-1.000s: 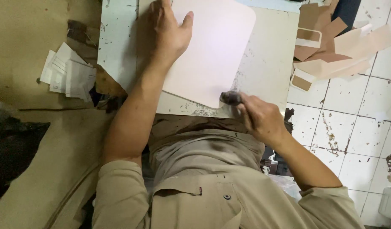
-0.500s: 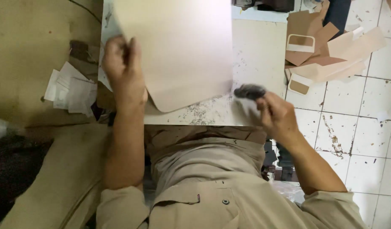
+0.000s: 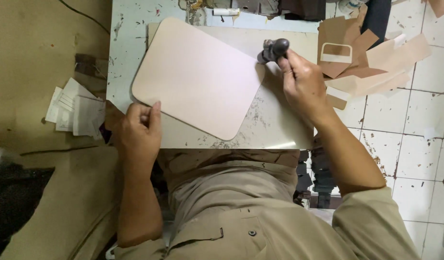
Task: The person places a light-colored plastic cover over a base, then uses a hammer to tap along the edges to secure the fit. They repeatedly adjust the cover and tap different sections to ensure alignment.
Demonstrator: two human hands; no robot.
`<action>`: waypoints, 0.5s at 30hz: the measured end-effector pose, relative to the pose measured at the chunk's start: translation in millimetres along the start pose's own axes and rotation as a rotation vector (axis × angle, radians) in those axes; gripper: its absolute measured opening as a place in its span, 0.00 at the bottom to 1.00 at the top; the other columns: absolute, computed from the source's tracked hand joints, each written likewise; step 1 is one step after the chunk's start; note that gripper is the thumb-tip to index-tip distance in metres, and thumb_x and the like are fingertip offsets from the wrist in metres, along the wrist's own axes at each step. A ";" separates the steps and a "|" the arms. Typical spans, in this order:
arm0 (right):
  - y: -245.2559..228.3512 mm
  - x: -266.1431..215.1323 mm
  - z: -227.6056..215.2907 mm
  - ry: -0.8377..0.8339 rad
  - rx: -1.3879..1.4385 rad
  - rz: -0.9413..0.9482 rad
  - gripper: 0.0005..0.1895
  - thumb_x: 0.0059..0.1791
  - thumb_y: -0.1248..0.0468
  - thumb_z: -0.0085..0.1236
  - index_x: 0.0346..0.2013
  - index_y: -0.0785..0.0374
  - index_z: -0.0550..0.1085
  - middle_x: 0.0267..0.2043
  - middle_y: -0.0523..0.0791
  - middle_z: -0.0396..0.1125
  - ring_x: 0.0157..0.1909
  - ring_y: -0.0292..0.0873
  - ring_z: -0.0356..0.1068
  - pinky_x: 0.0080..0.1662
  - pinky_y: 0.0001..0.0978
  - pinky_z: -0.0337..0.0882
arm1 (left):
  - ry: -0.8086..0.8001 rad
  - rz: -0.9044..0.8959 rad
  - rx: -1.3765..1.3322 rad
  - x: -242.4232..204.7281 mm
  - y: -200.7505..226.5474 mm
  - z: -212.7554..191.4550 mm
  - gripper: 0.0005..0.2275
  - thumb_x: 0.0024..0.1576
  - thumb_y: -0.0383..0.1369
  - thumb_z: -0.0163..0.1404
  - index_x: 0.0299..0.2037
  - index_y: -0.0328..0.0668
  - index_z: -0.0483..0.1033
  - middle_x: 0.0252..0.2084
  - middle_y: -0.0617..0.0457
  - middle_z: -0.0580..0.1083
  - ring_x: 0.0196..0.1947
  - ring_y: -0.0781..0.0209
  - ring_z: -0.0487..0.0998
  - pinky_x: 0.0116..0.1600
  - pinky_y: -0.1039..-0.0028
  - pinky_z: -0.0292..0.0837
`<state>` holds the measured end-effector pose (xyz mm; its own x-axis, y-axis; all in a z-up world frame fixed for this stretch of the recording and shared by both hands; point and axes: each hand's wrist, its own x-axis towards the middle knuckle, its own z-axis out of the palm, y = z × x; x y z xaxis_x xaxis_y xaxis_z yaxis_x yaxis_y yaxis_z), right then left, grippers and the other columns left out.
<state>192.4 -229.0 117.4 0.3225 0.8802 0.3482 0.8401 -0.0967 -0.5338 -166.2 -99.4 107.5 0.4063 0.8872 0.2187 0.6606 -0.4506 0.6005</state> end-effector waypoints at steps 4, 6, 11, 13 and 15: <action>-8.5 13.7 -0.3 -0.173 -0.101 0.016 0.14 0.63 0.59 0.47 0.54 0.65 0.76 0.32 0.55 0.73 0.37 0.62 0.75 0.39 0.57 0.73 | -0.096 0.227 0.014 12.0 31.6 29.8 0.09 0.64 0.34 0.59 0.41 0.35 0.78 0.33 0.44 0.78 0.34 0.47 0.82 0.37 0.63 0.78; -6.5 19.7 -6.9 -0.215 -0.071 -0.036 0.15 0.63 0.60 0.48 0.55 0.67 0.76 0.33 0.56 0.73 0.38 0.63 0.75 0.39 0.55 0.73 | -0.399 0.433 0.073 21.9 60.5 28.2 0.14 0.64 0.33 0.54 0.54 0.30 0.76 0.51 0.35 0.76 0.57 0.42 0.77 0.64 0.59 0.70; 13.3 1.7 5.7 -0.107 -0.001 0.013 0.14 0.63 0.63 0.45 0.54 0.69 0.75 0.38 0.61 0.73 0.45 0.68 0.72 0.42 0.58 0.72 | -0.355 0.504 -0.038 17.4 47.9 85.3 0.21 0.64 0.40 0.53 0.63 0.35 0.73 0.68 0.34 0.66 0.70 0.30 0.61 0.73 0.45 0.53; 17.5 -5.0 1.8 -0.127 -0.026 0.023 0.13 0.63 0.61 0.46 0.52 0.66 0.76 0.38 0.59 0.73 0.44 0.66 0.73 0.42 0.58 0.72 | -0.347 0.531 -0.032 18.4 52.0 91.2 0.22 0.64 0.42 0.53 0.63 0.35 0.73 0.69 0.34 0.65 0.71 0.29 0.59 0.73 0.43 0.51; 13.8 -11.2 -3.2 -0.093 0.000 0.041 0.12 0.63 0.64 0.48 0.52 0.66 0.78 0.38 0.55 0.75 0.43 0.62 0.75 0.44 0.50 0.75 | -0.336 0.515 0.026 17.6 55.9 89.4 0.21 0.67 0.44 0.47 0.65 0.39 0.72 0.70 0.37 0.65 0.72 0.33 0.59 0.74 0.46 0.48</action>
<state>201.7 -241.6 108.6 0.3148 0.9148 0.2531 0.8269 -0.1335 -0.5462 -65.8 -117.8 76.2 0.8512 0.4769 0.2191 0.3399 -0.8191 0.4621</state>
